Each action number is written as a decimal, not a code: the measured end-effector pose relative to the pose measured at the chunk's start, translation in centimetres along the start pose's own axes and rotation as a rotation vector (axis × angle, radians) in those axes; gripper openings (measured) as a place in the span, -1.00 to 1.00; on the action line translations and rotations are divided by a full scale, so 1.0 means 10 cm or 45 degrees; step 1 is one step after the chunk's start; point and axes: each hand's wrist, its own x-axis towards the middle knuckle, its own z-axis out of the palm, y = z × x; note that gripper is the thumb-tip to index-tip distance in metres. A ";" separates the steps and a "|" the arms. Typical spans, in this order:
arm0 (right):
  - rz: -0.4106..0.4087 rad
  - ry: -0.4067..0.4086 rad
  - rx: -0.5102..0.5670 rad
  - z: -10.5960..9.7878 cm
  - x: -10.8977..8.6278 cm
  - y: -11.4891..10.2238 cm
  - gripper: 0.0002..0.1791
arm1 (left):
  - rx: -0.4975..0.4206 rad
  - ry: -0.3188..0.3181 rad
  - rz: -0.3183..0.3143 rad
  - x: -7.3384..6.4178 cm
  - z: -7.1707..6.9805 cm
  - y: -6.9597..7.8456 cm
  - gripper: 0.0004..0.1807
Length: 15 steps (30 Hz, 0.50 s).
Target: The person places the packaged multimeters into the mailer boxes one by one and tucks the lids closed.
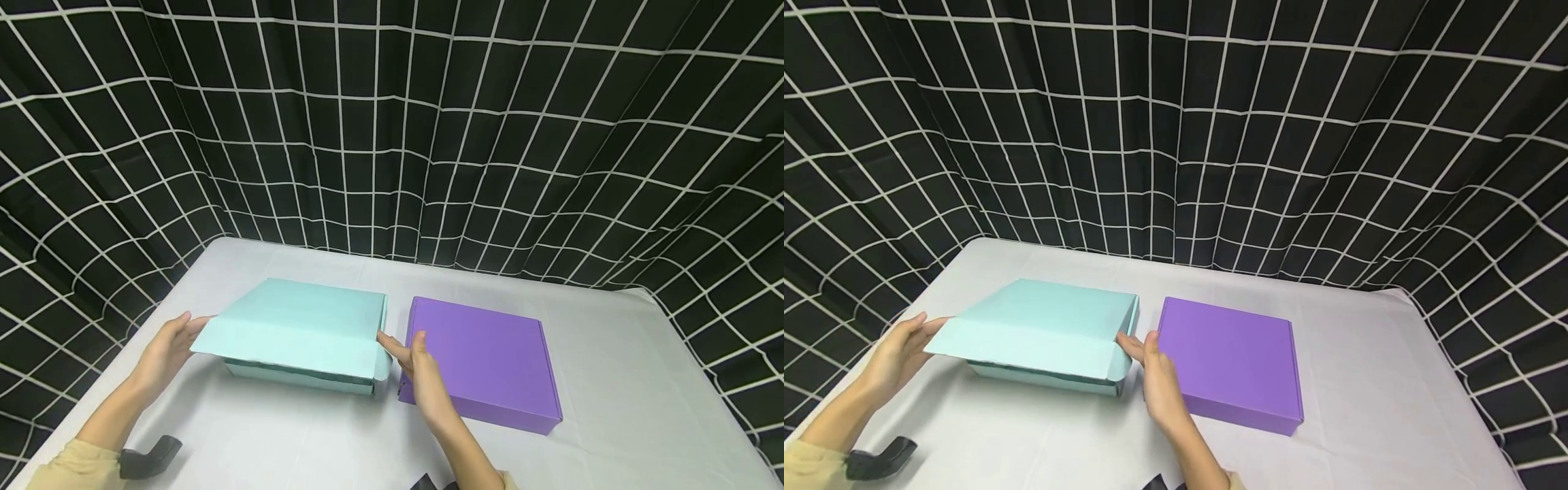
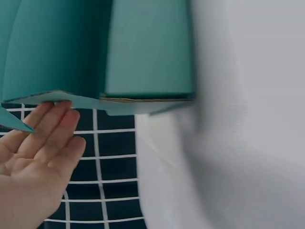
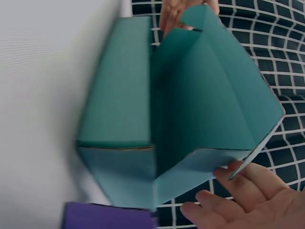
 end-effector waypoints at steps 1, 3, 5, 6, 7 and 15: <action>0.001 -0.002 -0.017 0.01 -0.01 0.02 -0.10 | -0.007 -0.014 -0.001 -0.01 0.00 -0.03 -0.22; 0.011 -0.007 -0.042 0.02 -0.03 0.05 -0.13 | -0.022 -0.036 -0.019 -0.02 0.00 -0.07 -0.22; 0.029 -0.015 -0.096 0.02 -0.05 0.05 -0.19 | -0.022 -0.052 -0.040 -0.02 0.01 -0.08 -0.23; 0.041 -0.020 -0.132 0.02 -0.05 0.05 -0.24 | -0.012 -0.058 -0.045 -0.03 0.02 -0.08 -0.24; 0.048 -0.024 -0.177 0.02 -0.06 0.04 -0.29 | -0.002 -0.061 -0.049 -0.03 0.02 -0.07 -0.26; 0.041 0.042 -0.382 0.01 -0.16 -0.06 -0.32 | 0.489 0.190 -0.027 -0.22 0.11 0.16 -0.39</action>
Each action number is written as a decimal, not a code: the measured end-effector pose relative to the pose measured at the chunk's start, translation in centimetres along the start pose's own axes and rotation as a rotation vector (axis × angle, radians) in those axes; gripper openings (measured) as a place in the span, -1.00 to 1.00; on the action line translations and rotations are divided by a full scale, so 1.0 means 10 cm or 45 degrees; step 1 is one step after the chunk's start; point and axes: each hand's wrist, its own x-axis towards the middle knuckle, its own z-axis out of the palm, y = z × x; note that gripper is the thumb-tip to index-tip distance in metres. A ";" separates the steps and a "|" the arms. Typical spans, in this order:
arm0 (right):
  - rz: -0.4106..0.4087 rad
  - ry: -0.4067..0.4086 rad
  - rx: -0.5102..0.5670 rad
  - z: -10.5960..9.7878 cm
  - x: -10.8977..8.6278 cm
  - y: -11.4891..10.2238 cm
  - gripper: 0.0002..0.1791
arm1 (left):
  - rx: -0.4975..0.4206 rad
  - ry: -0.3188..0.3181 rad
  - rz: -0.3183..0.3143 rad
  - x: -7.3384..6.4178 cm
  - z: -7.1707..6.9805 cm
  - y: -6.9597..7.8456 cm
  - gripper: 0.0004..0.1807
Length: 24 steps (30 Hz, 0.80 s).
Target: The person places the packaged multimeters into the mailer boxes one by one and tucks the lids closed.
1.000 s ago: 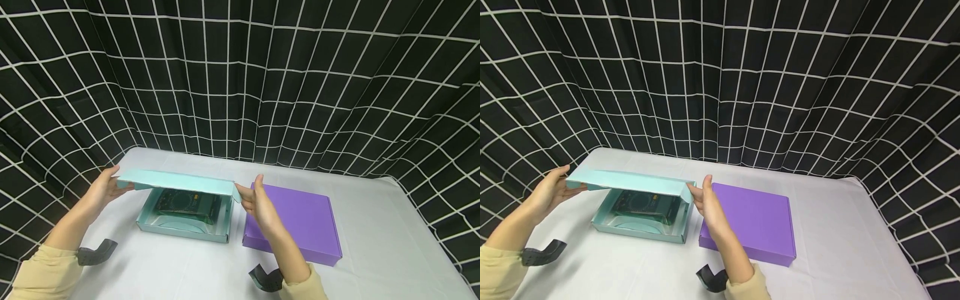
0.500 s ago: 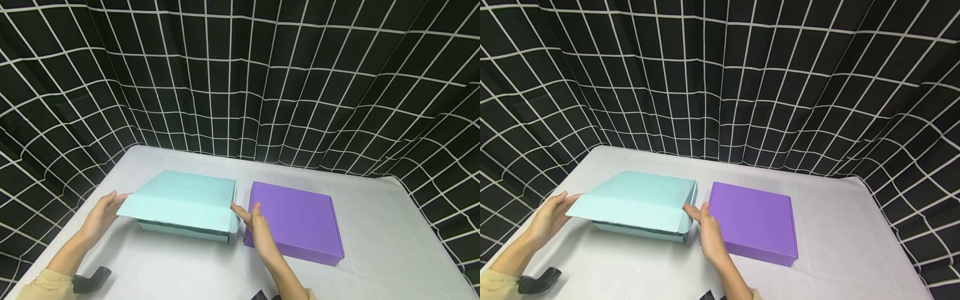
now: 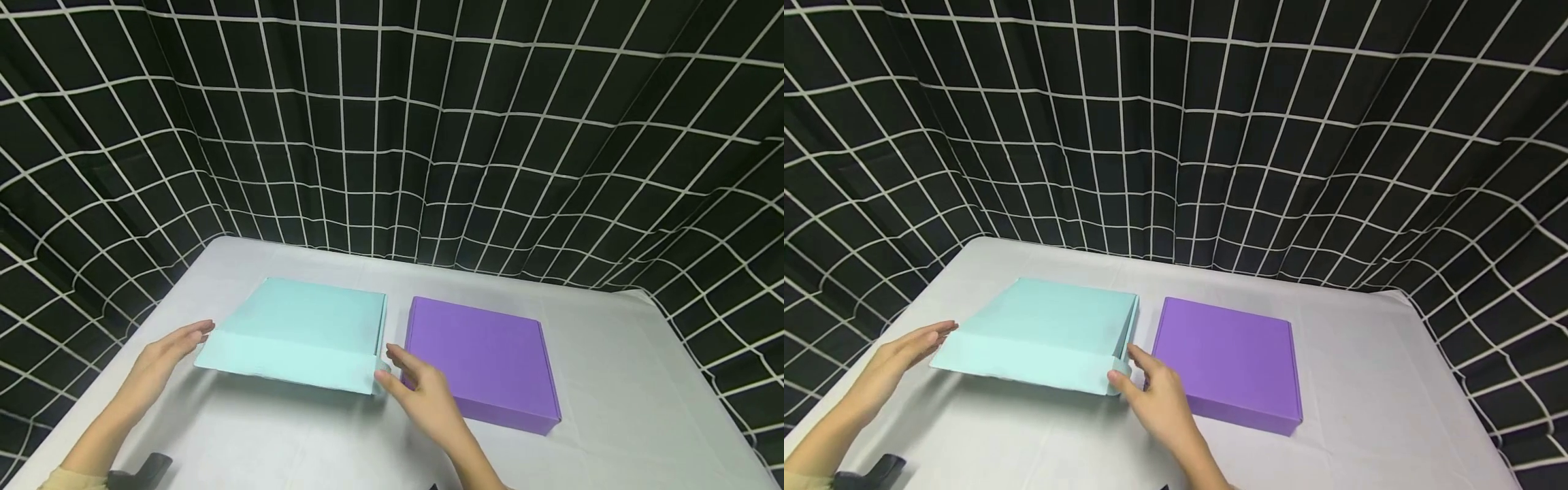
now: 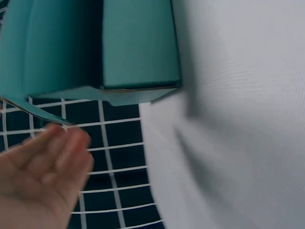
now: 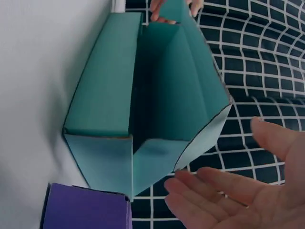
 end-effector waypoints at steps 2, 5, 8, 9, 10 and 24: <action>0.001 0.026 -0.003 0.01 -0.03 0.00 -0.34 | 0.102 0.021 -0.053 -0.04 0.01 0.07 -0.36; 0.013 0.054 -0.031 0.04 -0.05 0.01 -0.37 | 0.204 -0.004 -0.106 -0.09 0.04 0.15 -0.31; 0.034 0.060 -0.010 0.07 -0.06 0.04 -0.40 | 0.242 -0.035 -0.124 -0.11 0.07 0.20 -0.30; 0.043 0.053 0.006 0.08 -0.06 0.05 -0.40 | 0.248 -0.049 -0.136 -0.12 0.07 0.21 -0.29; 0.060 0.038 0.030 0.08 -0.06 0.05 -0.41 | 0.251 -0.071 -0.156 -0.11 0.07 0.21 -0.28; 0.173 -0.090 0.157 0.21 -0.08 0.14 -0.41 | 0.200 -0.275 -0.390 -0.15 0.16 0.18 -0.21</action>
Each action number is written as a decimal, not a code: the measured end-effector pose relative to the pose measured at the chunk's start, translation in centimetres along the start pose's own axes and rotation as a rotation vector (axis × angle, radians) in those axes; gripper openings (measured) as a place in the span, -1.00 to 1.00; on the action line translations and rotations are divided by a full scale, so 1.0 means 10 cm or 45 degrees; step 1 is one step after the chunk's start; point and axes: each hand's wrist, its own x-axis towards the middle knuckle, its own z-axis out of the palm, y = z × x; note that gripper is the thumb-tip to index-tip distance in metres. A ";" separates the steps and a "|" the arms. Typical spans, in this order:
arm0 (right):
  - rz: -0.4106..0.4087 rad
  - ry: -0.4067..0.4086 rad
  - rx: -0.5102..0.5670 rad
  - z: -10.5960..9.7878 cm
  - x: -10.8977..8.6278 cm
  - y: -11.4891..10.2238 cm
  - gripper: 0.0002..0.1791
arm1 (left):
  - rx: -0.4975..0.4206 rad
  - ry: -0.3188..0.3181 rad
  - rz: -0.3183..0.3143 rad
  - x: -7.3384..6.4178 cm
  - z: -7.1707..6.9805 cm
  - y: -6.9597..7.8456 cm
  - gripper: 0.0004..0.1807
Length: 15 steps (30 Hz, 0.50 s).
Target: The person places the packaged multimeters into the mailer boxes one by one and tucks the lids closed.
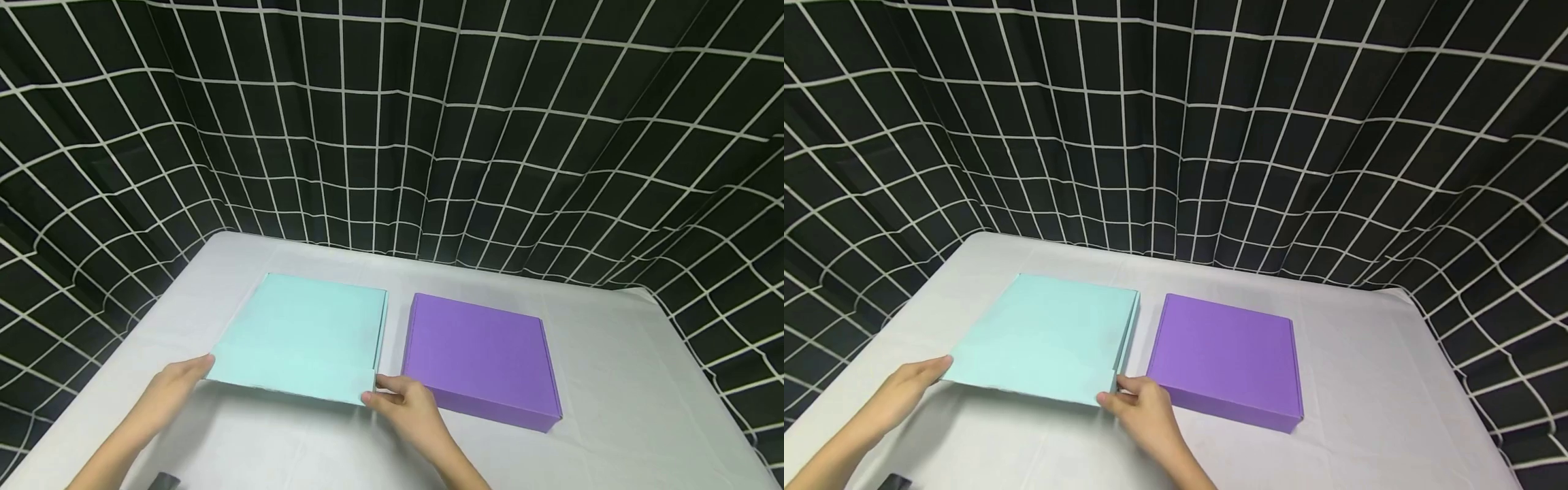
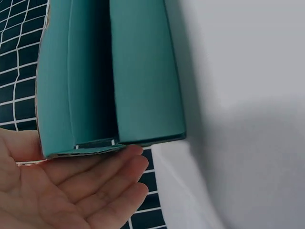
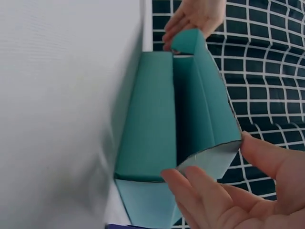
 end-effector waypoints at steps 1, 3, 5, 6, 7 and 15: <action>0.002 -0.001 0.008 0.01 0.00 0.01 -0.40 | -0.004 -0.001 -0.004 0.00 0.01 0.00 -0.21; -0.003 -0.006 0.025 0.02 -0.01 0.02 -0.40 | -0.007 0.003 -0.001 0.00 0.05 -0.01 -0.22; -0.012 -0.003 0.033 0.03 -0.01 0.02 -0.40 | -0.023 0.005 0.001 0.00 0.07 -0.02 -0.24; -0.016 -0.003 0.036 0.03 -0.01 0.02 -0.40 | -0.034 0.008 -0.001 0.00 0.09 -0.01 -0.24; -0.018 -0.002 0.035 0.04 -0.01 0.02 -0.41 | -0.039 0.010 0.002 0.00 0.10 -0.02 -0.24; -0.080 0.018 0.019 0.05 0.00 0.04 -0.43 | -0.118 -0.020 -0.015 0.02 0.12 -0.02 -0.25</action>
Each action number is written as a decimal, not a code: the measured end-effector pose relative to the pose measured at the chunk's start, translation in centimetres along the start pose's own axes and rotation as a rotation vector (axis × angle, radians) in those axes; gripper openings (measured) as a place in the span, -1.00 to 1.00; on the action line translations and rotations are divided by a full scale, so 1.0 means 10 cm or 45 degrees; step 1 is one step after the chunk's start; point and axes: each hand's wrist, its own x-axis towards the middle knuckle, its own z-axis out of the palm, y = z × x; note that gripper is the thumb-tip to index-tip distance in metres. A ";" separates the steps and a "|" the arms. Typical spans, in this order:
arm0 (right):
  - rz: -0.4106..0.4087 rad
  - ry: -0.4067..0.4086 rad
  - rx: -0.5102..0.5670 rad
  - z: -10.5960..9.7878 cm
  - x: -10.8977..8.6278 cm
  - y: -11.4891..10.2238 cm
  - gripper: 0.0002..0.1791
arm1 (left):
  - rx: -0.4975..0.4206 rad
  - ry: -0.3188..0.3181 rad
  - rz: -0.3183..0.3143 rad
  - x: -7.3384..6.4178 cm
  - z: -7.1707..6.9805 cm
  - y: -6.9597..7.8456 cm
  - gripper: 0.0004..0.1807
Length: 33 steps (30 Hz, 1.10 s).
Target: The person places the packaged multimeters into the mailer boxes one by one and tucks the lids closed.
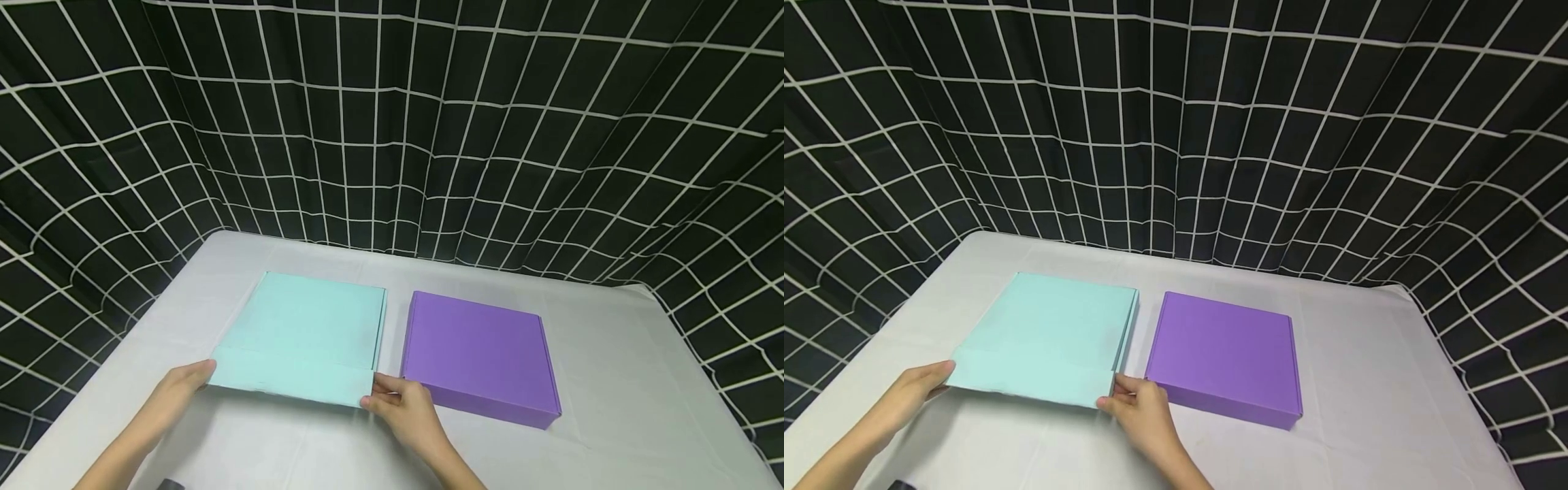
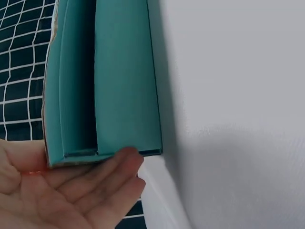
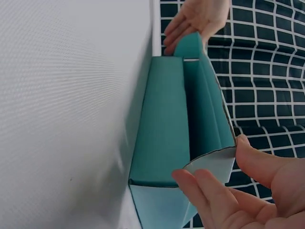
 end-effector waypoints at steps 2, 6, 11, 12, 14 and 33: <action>-0.004 0.016 0.012 0.01 0.00 0.01 -0.44 | -0.011 -0.025 0.007 0.01 -0.02 -0.03 -0.24; -0.012 0.048 0.034 0.03 0.01 0.03 -0.47 | -0.040 -0.057 0.059 0.04 -0.07 -0.12 -0.24; -0.045 0.107 0.020 0.08 0.02 0.06 -0.53 | -0.163 -0.067 0.122 0.06 -0.11 -0.23 -0.31; -0.053 0.118 0.014 0.09 0.02 0.07 -0.54 | -0.192 -0.066 0.119 0.07 -0.11 -0.24 -0.31; -0.075 0.143 -0.005 0.11 0.02 0.08 -0.55 | -0.250 -0.067 0.115 0.09 -0.11 -0.27 -0.32; -0.128 0.206 -0.021 0.17 0.03 0.15 -0.58 | -0.150 0.094 0.105 0.16 -0.05 -0.32 -0.29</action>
